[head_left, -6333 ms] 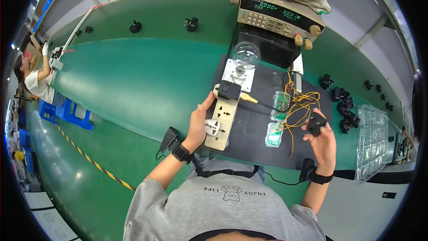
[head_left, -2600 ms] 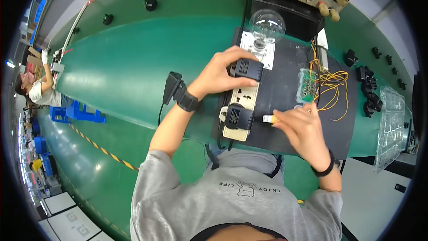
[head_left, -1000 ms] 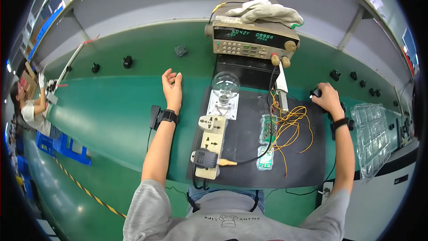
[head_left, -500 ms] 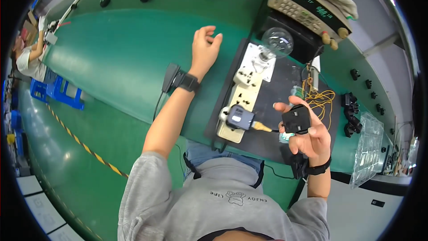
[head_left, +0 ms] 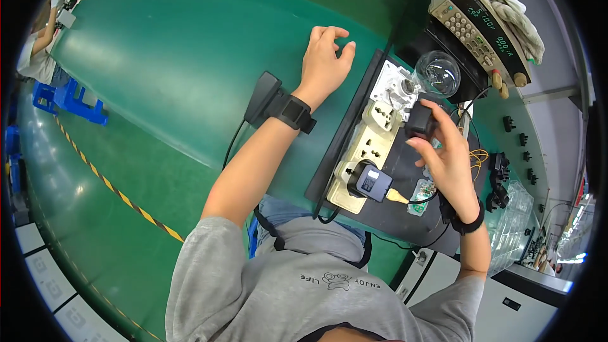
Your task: The person tests power adapters by plugging them into a power strip, connecting a cable, and pressing a button on a power supply unit. They handle each adapter individually, placing tested units onto the green workbench and picking up new ones to repeat the process.
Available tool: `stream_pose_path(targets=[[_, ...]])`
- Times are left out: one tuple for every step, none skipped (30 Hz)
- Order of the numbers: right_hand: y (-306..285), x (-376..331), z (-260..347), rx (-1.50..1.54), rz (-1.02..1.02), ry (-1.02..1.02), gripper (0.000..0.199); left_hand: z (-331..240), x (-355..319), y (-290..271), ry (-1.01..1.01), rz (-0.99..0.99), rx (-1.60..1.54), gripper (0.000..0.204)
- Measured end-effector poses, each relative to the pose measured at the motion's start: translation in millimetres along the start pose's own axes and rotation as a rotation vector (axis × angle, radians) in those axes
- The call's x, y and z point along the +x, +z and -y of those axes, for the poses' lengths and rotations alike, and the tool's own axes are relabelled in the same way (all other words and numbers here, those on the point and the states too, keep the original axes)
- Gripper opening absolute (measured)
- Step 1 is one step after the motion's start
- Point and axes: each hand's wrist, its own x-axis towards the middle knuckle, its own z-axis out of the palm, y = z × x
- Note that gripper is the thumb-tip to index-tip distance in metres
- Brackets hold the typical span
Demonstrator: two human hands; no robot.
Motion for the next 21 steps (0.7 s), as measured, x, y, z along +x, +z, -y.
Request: stream_pose_path(targets=[[2.3,4.2,1.9,-0.12,0.023,-0.065,0.053,-1.0,0.5,-0.5,0.0,0.0,-0.003,0.023],[4.5,7.0,2.9,-0.121,0.022,-0.063,0.053,-1.7,0.6,-0.7,-0.015,0.009,-0.004,0.023],[6.8,9.6,3.5,-0.235,0.019,-0.146,0.052,-2.4,1.0,-0.6,-0.031,0.018,-0.004,0.023],[9.8,12.3,3.9,-0.347,0.021,-0.233,0.051,-2.8,0.9,-1.1,-0.033,0.016,-0.003,0.023],[11.4,14.3,7.1,-0.345,0.024,-0.234,0.051,-3.4,0.9,-1.2,-0.034,0.006,0.007,0.023],[11.7,15.8,12.4,-0.432,0.044,-0.226,0.05,-3.6,1.7,-1.4,-0.033,-0.004,0.017,0.023],[11.4,14.4,15.4,-0.52,0.062,-0.214,0.05,-4.3,1.7,-1.1,-0.033,-0.002,0.017,0.023],[11.5,17.1,15.5,-0.518,0.06,-0.214,0.05,-5.3,2.5,-1.6,-0.032,0.012,0.01,0.022],[10.9,23.5,15.1,-0.53,0.093,-0.255,0.049,-7.4,2.6,-2.6,-0.029,0.026,0.005,0.021],[9.5,26.7,14.1,-0.542,0.118,-0.294,0.049,-10.7,2.4,-3.1,-0.018,0.031,0.008,0.021],[8.8,25.0,11.2,-0.495,0.124,-0.272,0.053,-15.2,1.4,-4.2,-0.014,0.023,-0.041,0.021],[7.8,22.6,8.1,-0.491,0.107,-0.277,0.053,-21.6,-0.2,-6.2,-0.008,0.015,-0.088,0.021],[6.7,21.6,3.7,-0.401,0.129,-0.284,0.056,-29.5,-3.4,-9.2,0.015,0.021,-0.081,0.021],[4.3,22.3,0.5,-0.312,0.143,-0.291,0.059,-37.9,-8.6,-12.4,0.145,0.037,-0.181,0.021],[1.2,13.9,-0.6,-0.333,0.11,-0.239,0.063,-47.3,-16.7,-16.4,0.274,0.057,-0.283,0.021],[2.0,4.6,-12.1,-0.548,-0.133,-0.489,0.065,-56.2,-32.0,-23.5,0.337,0.099,-0.376,0.022],[-1.9,-8.3,-8.7,-0.528,-0.187,-0.447,0.063,-62.2,-50.6,-36.0,0.327,0.273,-0.373,0.029],[-6.5,-23.3,-3.1,-0.509,-0.234,-0.409,0.062,-63.4,-64.0,-48.3,0.475,0.423,-0.301,0.039],[-5.7,-36.6,-6.4,-0.413,-0.09,-0.379,0.057,-69.3,-79.6,-58.6,0.496,0.557,-0.265,0.047],[-7.1,-53.5,-9.6,-0.316,0.045,-0.344,0.053,-79.8,-95.1,-62.9,0.423,0.664,-0.234,0.05],[-0.5,-64.6,-11.5,-0.166,0.098,-0.284,0.036,-83.0,-101.7,-64.0,0.421,0.75,-0.157,0.05]])
